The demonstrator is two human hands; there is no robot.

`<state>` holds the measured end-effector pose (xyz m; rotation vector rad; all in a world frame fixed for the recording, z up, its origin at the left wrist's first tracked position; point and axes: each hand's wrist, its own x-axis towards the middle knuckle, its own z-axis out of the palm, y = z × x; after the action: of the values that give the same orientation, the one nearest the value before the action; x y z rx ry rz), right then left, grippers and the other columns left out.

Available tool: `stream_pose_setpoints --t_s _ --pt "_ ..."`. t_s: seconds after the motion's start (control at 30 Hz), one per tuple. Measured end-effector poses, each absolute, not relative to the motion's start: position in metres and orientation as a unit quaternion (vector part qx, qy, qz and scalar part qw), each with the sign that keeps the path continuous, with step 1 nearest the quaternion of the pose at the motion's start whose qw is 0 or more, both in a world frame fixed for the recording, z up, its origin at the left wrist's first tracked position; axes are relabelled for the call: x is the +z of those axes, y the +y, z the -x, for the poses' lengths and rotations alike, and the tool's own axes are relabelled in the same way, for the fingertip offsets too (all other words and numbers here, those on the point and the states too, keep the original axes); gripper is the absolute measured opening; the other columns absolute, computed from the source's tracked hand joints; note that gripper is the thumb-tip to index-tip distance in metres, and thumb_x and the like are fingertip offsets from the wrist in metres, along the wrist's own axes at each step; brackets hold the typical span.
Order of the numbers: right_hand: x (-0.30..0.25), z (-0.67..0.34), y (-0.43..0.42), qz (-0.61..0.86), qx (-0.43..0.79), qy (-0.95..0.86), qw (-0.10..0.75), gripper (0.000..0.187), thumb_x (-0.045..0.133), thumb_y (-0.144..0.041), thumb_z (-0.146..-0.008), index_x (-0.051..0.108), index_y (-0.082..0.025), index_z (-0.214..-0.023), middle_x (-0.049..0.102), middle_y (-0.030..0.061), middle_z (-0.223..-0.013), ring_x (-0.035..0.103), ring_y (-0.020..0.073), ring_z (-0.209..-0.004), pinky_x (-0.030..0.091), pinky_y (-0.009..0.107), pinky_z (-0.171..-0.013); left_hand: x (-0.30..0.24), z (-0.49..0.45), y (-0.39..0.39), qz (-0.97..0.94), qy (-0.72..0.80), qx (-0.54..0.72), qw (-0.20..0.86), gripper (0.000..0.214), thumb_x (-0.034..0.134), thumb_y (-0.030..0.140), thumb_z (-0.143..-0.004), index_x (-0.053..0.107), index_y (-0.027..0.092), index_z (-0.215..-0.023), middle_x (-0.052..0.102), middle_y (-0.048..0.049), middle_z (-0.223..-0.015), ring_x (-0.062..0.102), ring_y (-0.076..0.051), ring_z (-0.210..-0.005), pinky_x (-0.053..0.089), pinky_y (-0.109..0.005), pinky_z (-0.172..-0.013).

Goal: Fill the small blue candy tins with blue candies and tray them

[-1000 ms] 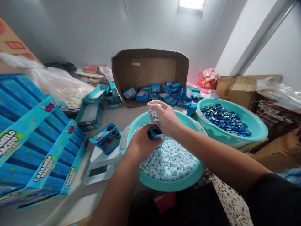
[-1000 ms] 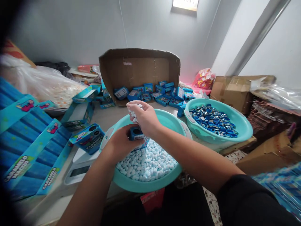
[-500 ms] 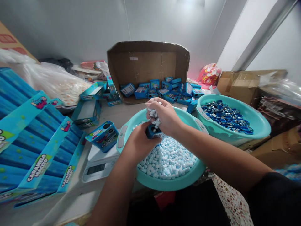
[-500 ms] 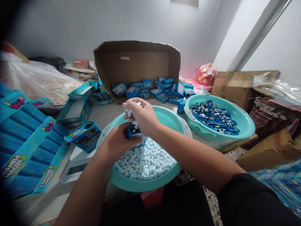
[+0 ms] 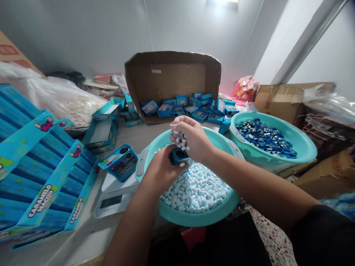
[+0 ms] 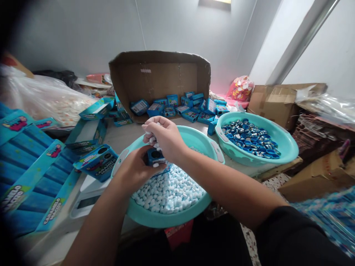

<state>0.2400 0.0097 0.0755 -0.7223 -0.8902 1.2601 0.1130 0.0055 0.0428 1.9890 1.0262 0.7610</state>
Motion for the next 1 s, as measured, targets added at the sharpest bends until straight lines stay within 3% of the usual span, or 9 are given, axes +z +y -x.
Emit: stream_pose_setpoints --t_s 0.33,0.57,1.0 --pt "0.0767 -0.2405 0.0089 0.315 0.574 -0.389 0.648 0.016 0.068 -0.027 -0.071 0.054 -0.02 -0.075 0.05 -0.0065 -0.055 0.052 0.0089 -0.052 0.031 0.021 -0.049 0.0433 -0.1122 0.0047 -0.772 0.411 0.292 0.386 0.028 0.075 0.029 -0.067 0.07 0.019 -0.093 0.073 -0.001 -0.084 0.067 -0.023 -0.076 0.048 -0.031 -0.064" --pt "0.0773 -0.2416 0.011 0.291 0.565 -0.414 0.652 0.022 0.064 -0.032 -0.076 0.049 -0.02 -0.066 0.05 -0.0054 -0.055 0.054 0.0099 -0.055 0.036 0.023 -0.052 0.046 -0.1141 0.0015 -0.758 0.445 0.285 0.381 0.041 0.076 0.028 -0.065 0.072 0.021 -0.105 0.075 -0.0011 -0.09 0.069 -0.025 -0.084 0.051 -0.034 -0.074" --pt "0.0716 -0.2408 0.0077 0.294 0.524 -0.467 0.649 0.041 0.07 -0.043 -0.082 0.042 -0.021 -0.061 0.053 -0.0052 -0.053 0.056 0.0108 -0.05 0.035 0.023 -0.048 0.0472 -0.1152 0.0022 -0.767 0.429 0.275 0.389 0.027 0.071 0.027 -0.067 0.068 0.02 -0.093 0.074 0.0009 -0.083 0.068 -0.024 -0.079 0.049 -0.031 -0.067"
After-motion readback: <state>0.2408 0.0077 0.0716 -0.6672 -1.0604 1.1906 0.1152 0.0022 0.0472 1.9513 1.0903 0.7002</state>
